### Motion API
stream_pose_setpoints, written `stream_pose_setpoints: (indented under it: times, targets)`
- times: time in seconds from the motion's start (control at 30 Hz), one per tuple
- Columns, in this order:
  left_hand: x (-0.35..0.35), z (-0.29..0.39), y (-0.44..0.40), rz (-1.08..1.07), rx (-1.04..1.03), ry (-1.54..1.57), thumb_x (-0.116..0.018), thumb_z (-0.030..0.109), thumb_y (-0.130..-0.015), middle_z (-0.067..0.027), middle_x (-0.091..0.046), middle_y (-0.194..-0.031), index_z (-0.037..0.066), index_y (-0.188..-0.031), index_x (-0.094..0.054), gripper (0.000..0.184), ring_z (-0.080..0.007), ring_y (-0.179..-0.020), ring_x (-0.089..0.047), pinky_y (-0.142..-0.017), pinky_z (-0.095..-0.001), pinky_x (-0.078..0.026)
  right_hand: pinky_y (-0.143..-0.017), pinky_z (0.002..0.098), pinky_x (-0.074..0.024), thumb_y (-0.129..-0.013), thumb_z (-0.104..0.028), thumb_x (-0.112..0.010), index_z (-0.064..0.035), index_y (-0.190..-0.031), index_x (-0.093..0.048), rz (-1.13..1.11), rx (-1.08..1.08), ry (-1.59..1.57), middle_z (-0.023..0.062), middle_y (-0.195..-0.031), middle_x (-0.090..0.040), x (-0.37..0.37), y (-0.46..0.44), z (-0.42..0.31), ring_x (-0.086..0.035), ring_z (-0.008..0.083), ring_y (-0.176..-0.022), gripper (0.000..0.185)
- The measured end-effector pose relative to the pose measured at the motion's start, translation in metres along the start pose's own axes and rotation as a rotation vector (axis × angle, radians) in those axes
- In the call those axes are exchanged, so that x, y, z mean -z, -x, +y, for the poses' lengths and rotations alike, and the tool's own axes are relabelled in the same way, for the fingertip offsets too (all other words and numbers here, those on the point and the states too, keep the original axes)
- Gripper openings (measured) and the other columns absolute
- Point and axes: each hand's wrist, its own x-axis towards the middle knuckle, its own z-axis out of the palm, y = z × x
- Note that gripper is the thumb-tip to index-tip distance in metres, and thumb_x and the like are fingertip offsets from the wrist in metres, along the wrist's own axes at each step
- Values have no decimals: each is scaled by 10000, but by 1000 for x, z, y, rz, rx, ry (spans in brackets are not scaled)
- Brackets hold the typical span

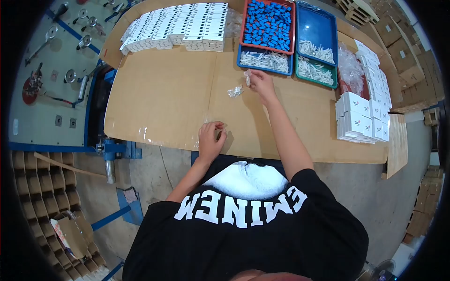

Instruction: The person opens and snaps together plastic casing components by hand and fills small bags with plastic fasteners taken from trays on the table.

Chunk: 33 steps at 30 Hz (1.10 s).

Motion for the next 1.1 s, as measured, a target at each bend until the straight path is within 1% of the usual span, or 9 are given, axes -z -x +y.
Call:
stream_pose_setpoints:
  times: [0.03, 0.1, 0.2, 0.33, 0.53, 0.63, 0.93, 1.0, 1.1]
  targets:
    - [0, 1, 1, -9, -8, 9, -700, 144, -871, -93, -654, -981, 49, -1053, -644, 213, -278, -980, -605, -883, -412, -446, -741, 330, -581, -986, -151, -637, 1, -1203, -660, 14, 3, 1, 52, -994, -702, 6, 13, -5, -699, 177, -884, 266]
    - [-1, 1, 0, 63, 11, 80, -691, 108, -869, -118, -649, -991, 33, -1045, -640, 198, -297, -983, -601, -889, -412, -463, -758, 354, -602, -991, -177, -633, 15, -1209, -636, -103, -64, -426, 85, -1017, -699, 21, 32, -9, -703, 200, -913, 291]
    - [-4, -1, -1, 53, 22, 92, -684, 85, -867, -128, -648, -1000, 25, -1039, -642, 187, -301, -986, -598, -897, -406, -468, -854, 381, -616, -1018, -220, -615, 32, -1209, -619, -71, -86, -411, 125, -1112, -681, 38, 53, -12, -693, 220, -1002, 316]
    - [-10, 2, -4, 56, 53, 83, -686, 90, -865, -120, -650, -1006, 26, -1056, -647, 205, -292, -989, -598, -894, -402, -469, -816, 370, -617, -1014, -200, -619, 38, -1208, -617, 11, -116, -347, 129, -1086, -682, 35, 76, -21, -700, 225, -968, 307]
    - [-31, 19, -28, 29, 22, 201, -694, 111, -865, -98, -652, -1022, 45, -1080, -652, 229, -279, -970, -606, -891, -398, -467, -898, 412, -603, -1030, -179, -582, 76, -1217, -615, -25, -124, -515, 189, -1153, -684, 43, 91, -2, -695, 293, -1093, 318]
    - [-39, 23, -36, -61, -30, 145, -697, 132, -868, -90, -655, -1028, 57, -1088, -653, 237, -268, -956, -613, -882, -397, -462, -1003, 462, -556, -1051, -190, -541, 79, -1290, -579, -75, -160, -431, 236, -1292, -643, 55, 101, -5, -653, 344, -1203, 361]
    - [-42, 19, -35, -102, 13, 177, -700, 147, -876, -90, -668, -1021, 57, -1095, -654, 240, -251, -915, -627, -876, -386, -451, -965, 414, -566, -1025, -179, -610, 45, -1187, -667, 121, -43, -179, 184, -1239, -697, 134, 120, -16, -683, 284, -1161, 283]
    - [-42, 19, -36, -86, 14, 180, -701, 144, -876, -89, -671, -1014, 55, -1092, -654, 237, -249, -911, -629, -875, -385, -451, -882, 358, -570, -996, -186, -671, -31, -1055, -684, 125, -5, -284, 112, -1134, -731, 148, 118, -15, -712, 213, -1046, 166]
    - [-41, 18, -34, -82, 29, 192, -704, 140, -876, -86, -675, -996, 53, -1085, -654, 232, -246, -908, -631, -875, -384, -450, -774, 320, -578, -981, -253, -710, -86, -975, -643, 271, 17, -473, 45, -960, -715, 148, 114, -29, -711, 154, -911, 180]
